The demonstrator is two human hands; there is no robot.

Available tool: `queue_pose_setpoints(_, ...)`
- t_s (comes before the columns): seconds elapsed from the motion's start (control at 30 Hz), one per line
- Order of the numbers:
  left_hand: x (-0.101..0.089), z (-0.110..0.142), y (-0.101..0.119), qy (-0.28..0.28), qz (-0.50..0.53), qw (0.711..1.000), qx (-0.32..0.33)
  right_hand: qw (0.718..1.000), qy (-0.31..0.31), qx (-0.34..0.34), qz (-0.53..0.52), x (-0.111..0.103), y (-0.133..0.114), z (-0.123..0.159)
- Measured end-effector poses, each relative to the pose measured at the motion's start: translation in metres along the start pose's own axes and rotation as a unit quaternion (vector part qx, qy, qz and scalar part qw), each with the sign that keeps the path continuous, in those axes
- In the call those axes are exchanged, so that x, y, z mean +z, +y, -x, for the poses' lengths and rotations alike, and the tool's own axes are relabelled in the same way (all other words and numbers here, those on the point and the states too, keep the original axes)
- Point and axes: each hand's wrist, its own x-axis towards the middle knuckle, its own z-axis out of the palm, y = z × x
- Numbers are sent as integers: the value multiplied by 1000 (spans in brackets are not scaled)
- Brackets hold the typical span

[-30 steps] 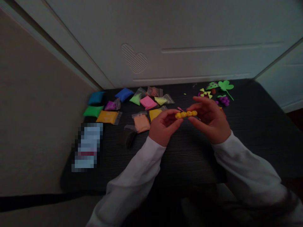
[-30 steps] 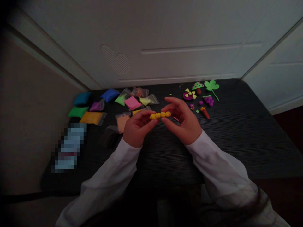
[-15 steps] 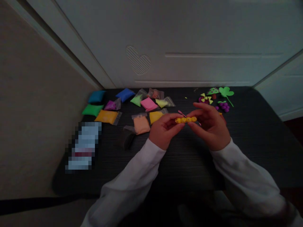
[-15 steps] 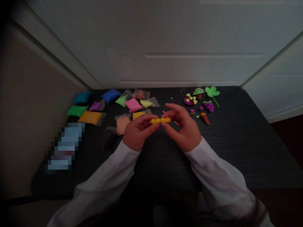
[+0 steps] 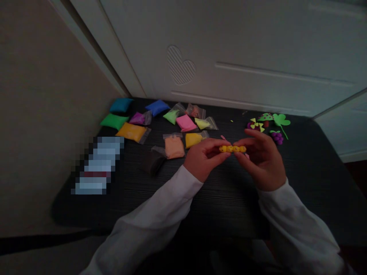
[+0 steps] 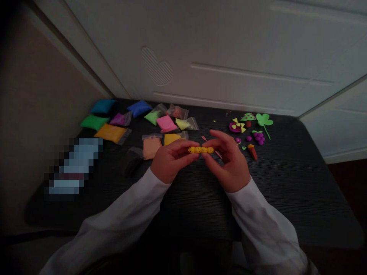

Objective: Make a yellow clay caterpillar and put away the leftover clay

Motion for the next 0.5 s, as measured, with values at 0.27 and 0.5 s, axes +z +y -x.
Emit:
queue_pose_setpoints(0.27,3,0,3,-9,137,989,-59,1000,8,-9,10,0,0,2)
queue_pose_setpoints(0.5,1,-2,4,-29,264,957,-115,999,7,-25,22,1,-1,4)
